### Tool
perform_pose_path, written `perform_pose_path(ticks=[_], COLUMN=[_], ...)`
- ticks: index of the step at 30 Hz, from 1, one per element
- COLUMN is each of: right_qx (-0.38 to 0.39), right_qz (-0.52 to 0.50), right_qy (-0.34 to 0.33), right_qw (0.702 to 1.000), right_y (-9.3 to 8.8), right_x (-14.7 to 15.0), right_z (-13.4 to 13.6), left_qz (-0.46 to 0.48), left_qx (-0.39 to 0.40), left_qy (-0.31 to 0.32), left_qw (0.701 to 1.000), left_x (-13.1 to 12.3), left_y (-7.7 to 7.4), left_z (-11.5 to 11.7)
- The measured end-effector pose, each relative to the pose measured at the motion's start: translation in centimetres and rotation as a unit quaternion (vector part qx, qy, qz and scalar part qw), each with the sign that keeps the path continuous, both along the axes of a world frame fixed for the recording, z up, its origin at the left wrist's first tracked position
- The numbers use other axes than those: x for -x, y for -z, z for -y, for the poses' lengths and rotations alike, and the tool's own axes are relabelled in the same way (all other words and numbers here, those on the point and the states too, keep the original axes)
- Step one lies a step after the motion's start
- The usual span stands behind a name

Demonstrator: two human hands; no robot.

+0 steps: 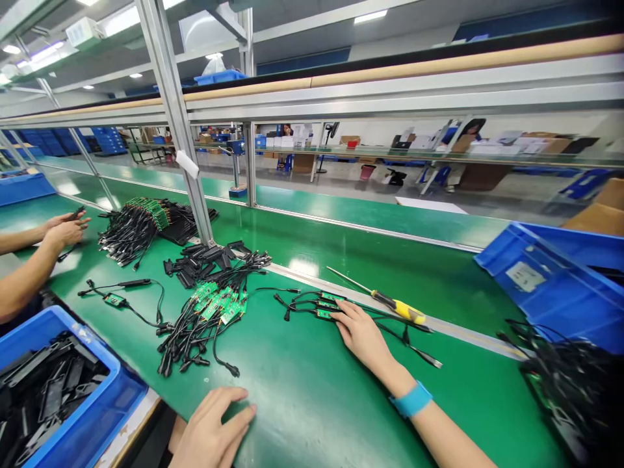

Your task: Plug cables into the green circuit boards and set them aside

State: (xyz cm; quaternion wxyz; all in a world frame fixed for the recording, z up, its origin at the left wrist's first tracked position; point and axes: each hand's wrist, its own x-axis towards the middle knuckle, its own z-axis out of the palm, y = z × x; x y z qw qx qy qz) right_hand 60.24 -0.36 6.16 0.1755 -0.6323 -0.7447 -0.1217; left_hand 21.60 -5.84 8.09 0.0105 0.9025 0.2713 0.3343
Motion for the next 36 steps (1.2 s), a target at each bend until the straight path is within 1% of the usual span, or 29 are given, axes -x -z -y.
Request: perform_pose_path(ticks=[2, 4, 6, 8, 9, 11, 13, 14, 16, 19, 21, 22, 23, 24, 25, 26, 27, 28, 29, 30, 31, 32, 33, 34, 36], right_qx=[0.005, 0.005, 0.002, -0.003, -0.004, 0.006, 0.036, 0.059, 0.111, 0.199, 0.263, 0.299, 0.33, 0.355, 0.367, 0.363, 0.344, 0.315, 0.285, 0.257, 0.236, 0.224, 0.221, 0.221, 0.227], right_qz=[0.009, 0.009, 0.015, 0.02, 0.014, -0.024, -0.09, -0.128, -0.206, -0.324, -0.402, -0.442, -0.485, -0.532, -0.583, -0.638, -0.691, -0.738, -0.775, -0.802, -0.818, -0.824, -0.825, -0.822, -0.803], right_qy=[0.015, 0.023, 0.042, 0.064, 0.062, 0.022, -0.043, -0.072, -0.12, -0.164, -0.183, -0.192, -0.205, -0.218, -0.233, -0.244, -0.248, -0.247, -0.239, -0.229, -0.218, -0.209, -0.198, -0.185, -0.15], right_qw=[1.0, 1.0, 0.999, 0.998, 0.998, 0.999, 0.994, 0.987, 0.965, 0.91, 0.858, 0.824, 0.784, 0.737, 0.686, 0.634, 0.585, 0.543, 0.51, 0.488, 0.477, 0.476, 0.481, 0.492, 0.531], right_y=[0.4, 0.5, 0.4, 0.0, -0.2, -0.9, -1.6, -2.0, -2.7, -3.5, -3.8, -4.0, -4.1, -4.2, -4.3, -4.4, -4.6, -4.8, -5.0, -5.3, -5.6, -5.9, -6.3, -6.6, -7.0], right_x=[-0.3, -0.5, -0.3, 0.5, 1.2, 3.1, 5.4, 6.6, 8.8, 11.6, 13.2, 13.9, 14.7, 15.5, 16.2, 17.0, 17.6, 18.2, 18.6, 18.8, 18.9, 18.8, 18.7, 18.4, 17.8], right_z=[-0.5, -0.9, -1.2, -1.3, -1.3, -1.2, -1.0, -0.8, -0.6, -0.5, -0.5, -0.5, -0.5, -0.5, -0.5, -0.3, -0.2, 0.0, 0.2, 0.5, 0.8, 1.1, 1.5, 1.9, 2.7], left_qz=[-0.009, -0.034, -0.054, -0.064, -0.069, -0.077, -0.081, -0.08, -0.075, -0.048, -0.017, 0.016, 0.062, 0.117, 0.171, 0.215, 0.242, 0.244, 0.226, 0.194, 0.158, 0.122, 0.089, 0.07, 0.042], left_qx=[0.013, 0.048, 0.086, 0.109, 0.116, 0.129, 0.142, 0.149, 0.163, 0.19, 0.202, 0.22, 0.251, 0.298, 0.356, 0.419, 0.473, 0.508, 0.515, 0.496, 0.459, 0.412, 0.364, 0.334, 0.291], left_qy=[0.001, -0.022, -0.068, -0.126, -0.156, -0.212, -0.255, -0.267, -0.27, -0.258, -0.251, -0.239, -0.214, -0.178, -0.131, -0.079, -0.033, -0.002, 0.006, -0.01, -0.043, -0.087, -0.137, -0.179, -0.25], left_qw=[1.0, 0.998, 0.992, 0.984, 0.978, 0.966, 0.953, 0.949, 0.946, 0.946, 0.947, 0.946, 0.942, 0.931, 0.909, 0.879, 0.846, 0.826, 0.827, 0.846, 0.873, 0.899, 0.917, 0.923, 0.923], left_x=[0.1, 0.3, 0.4, 0.2, 0.0, -0.7, -1.4, -1.8, -2.2, -2.2, -2.0, -2.0, -1.9, -2.0, -2.0, -2.0, -2.0, -2.0, -1.8, -1.4, -0.9, -0.2, 0.7, 1.6, 3.6], left_y=[0.1, 0.0, -0.1, -0.2, -0.2, -0.4, -0.7, -0.9, -1.5, -2.7, -3.8, -4.4, -5.1, -5.7, -6.2, -6.6, -6.9, -7.1, -7.1, -7.1, -6.9, -6.6, -6.3, -5.9, -5.2], left_z=[-0.1, -0.7, -2.0, -4.1, -5.3, -8.1, -10.6, -11.6, -13.0, -13.4, -12.8, -12.3, -11.6, -10.9, -10.1, -9.5, -8.9, -8.6, -8.5, -8.8, -9.4, -10.3, -11.5, -13.0, -16.2])
